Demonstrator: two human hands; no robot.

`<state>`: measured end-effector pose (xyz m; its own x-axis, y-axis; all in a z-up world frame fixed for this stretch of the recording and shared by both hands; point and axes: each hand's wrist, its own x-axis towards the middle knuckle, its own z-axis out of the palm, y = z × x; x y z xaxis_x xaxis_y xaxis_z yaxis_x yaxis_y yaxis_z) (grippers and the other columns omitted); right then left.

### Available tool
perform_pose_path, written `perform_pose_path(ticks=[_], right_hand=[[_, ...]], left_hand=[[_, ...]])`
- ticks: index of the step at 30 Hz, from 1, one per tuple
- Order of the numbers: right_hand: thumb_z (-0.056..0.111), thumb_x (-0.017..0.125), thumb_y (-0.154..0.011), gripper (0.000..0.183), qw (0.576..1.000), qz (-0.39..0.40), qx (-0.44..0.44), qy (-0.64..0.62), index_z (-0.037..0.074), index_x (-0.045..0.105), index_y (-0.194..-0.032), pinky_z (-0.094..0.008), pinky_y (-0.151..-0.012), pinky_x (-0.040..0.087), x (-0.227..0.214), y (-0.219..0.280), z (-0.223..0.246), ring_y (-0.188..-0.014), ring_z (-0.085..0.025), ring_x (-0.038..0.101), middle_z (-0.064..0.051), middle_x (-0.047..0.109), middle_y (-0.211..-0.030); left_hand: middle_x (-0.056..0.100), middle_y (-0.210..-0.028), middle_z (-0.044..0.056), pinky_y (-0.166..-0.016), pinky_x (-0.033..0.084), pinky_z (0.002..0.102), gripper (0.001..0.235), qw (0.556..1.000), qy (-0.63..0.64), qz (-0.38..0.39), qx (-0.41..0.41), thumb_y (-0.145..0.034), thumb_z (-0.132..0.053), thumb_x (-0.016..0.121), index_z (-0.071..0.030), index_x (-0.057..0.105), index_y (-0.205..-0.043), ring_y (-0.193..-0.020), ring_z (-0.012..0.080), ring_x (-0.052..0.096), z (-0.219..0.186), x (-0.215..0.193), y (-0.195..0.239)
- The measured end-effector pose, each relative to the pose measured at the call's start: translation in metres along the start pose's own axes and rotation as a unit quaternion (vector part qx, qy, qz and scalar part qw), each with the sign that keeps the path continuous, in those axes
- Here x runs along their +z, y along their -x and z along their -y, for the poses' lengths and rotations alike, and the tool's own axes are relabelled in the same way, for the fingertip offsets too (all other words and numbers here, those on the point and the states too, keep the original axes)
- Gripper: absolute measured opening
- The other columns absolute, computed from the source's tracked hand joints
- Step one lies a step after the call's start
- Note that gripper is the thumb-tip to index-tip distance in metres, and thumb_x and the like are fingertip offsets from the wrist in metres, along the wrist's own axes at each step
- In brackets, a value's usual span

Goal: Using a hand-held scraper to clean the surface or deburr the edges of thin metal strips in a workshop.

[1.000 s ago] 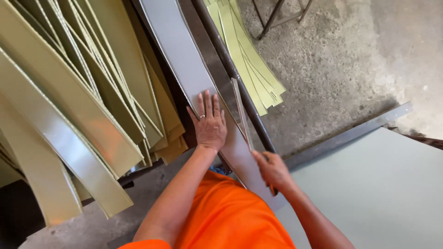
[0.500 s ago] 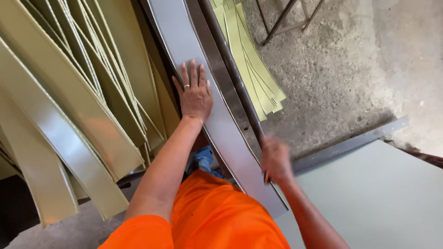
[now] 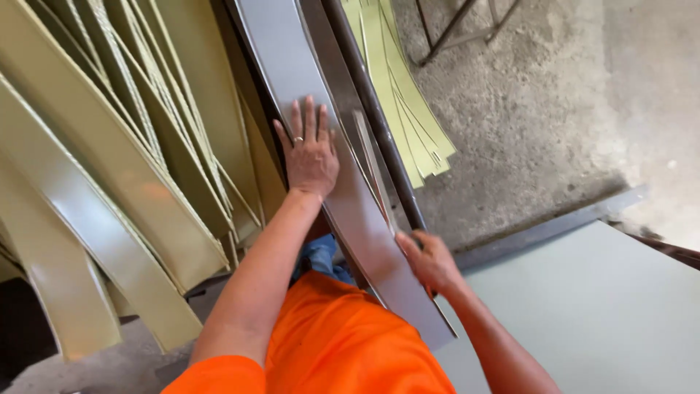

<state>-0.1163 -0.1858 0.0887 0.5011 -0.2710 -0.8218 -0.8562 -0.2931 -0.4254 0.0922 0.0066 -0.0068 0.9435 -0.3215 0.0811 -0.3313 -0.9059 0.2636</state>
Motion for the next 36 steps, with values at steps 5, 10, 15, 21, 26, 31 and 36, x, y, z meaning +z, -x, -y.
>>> perform_pose_path(ticks=[5,10,15,21,26,31,36], right_hand=[[0.057,0.087,-0.069,0.065,0.978,-0.161,-0.086,0.097,-0.003,0.067,-0.087,-0.042,-0.061,0.055,0.015,-0.013,-0.012,-0.066,-0.027,0.069,-0.016,0.071,-0.072],[0.056,0.086,-0.070,0.061,0.973,-0.204,-0.111,0.015,0.004,0.069,-0.098,-0.043,-0.068,0.057,0.035,-0.019,-0.062,-0.077,-0.028,0.072,-0.018,0.073,-0.083],[0.047,0.088,-0.073,0.056,0.958,-0.262,-0.119,0.005,-0.002,0.063,-0.084,-0.042,-0.060,0.052,0.032,0.033,-0.128,-0.059,-0.030,0.060,-0.019,0.067,-0.071],[0.045,0.089,-0.075,0.055,0.959,-0.266,-0.097,-0.030,-0.002,0.061,-0.077,-0.041,-0.053,0.047,0.070,0.060,-0.221,-0.056,-0.023,0.049,-0.015,0.060,-0.061],[0.047,0.088,-0.075,0.054,0.956,-0.273,-0.090,-0.060,-0.001,0.061,-0.078,-0.040,-0.053,0.048,0.065,0.070,-0.222,-0.057,-0.020,0.052,-0.012,0.062,-0.062],[0.046,0.085,-0.076,0.052,0.974,-0.221,0.015,-0.038,0.000,0.061,-0.082,-0.045,-0.048,0.048,0.043,0.078,-0.197,-0.052,-0.025,0.058,-0.012,0.062,-0.065],[0.044,0.075,-0.088,0.041,0.967,-0.236,-0.062,-0.080,0.004,0.068,-0.085,-0.036,-0.041,0.041,0.007,0.098,-0.164,-0.045,-0.018,0.050,-0.004,0.059,-0.058]], left_hand=[[0.022,-0.172,0.011,-0.125,0.006,0.066,0.056,1.000,-0.014,-0.024,0.009,-0.110,-0.032,0.043,-0.009,0.041,-0.161,-0.159,0.0352,0.013,-0.001,0.008,0.001],[0.022,-0.171,0.011,-0.123,0.008,0.067,0.057,0.999,-0.015,-0.047,0.000,-0.109,-0.033,0.045,-0.010,0.041,-0.161,-0.158,0.0350,0.014,-0.001,0.008,0.022],[0.022,-0.170,0.019,-0.126,0.009,0.066,0.062,0.997,0.054,-0.043,-0.021,-0.107,-0.042,0.053,-0.008,0.043,-0.159,-0.159,0.0386,0.014,-0.015,-0.019,0.100],[0.020,-0.170,0.018,-0.122,0.008,0.071,0.060,0.999,-0.010,-0.033,0.007,-0.107,-0.043,0.053,-0.016,0.043,-0.159,-0.158,0.0421,0.011,-0.031,-0.015,0.138],[0.017,-0.172,0.012,-0.120,0.007,0.073,0.062,0.998,-0.058,0.015,0.030,-0.103,-0.037,0.051,-0.024,0.039,-0.163,-0.158,0.0387,0.010,-0.059,-0.006,0.127],[0.015,-0.171,0.016,-0.118,0.007,0.076,0.061,0.998,-0.043,-0.026,0.034,-0.108,-0.040,0.049,-0.022,0.035,-0.163,-0.157,0.0390,0.010,-0.068,0.006,0.129],[0.015,-0.171,0.021,-0.120,0.009,0.075,0.062,0.999,-0.033,0.011,0.013,-0.108,-0.038,0.048,-0.018,0.033,-0.164,-0.158,0.0430,0.011,-0.070,-0.001,0.124]])
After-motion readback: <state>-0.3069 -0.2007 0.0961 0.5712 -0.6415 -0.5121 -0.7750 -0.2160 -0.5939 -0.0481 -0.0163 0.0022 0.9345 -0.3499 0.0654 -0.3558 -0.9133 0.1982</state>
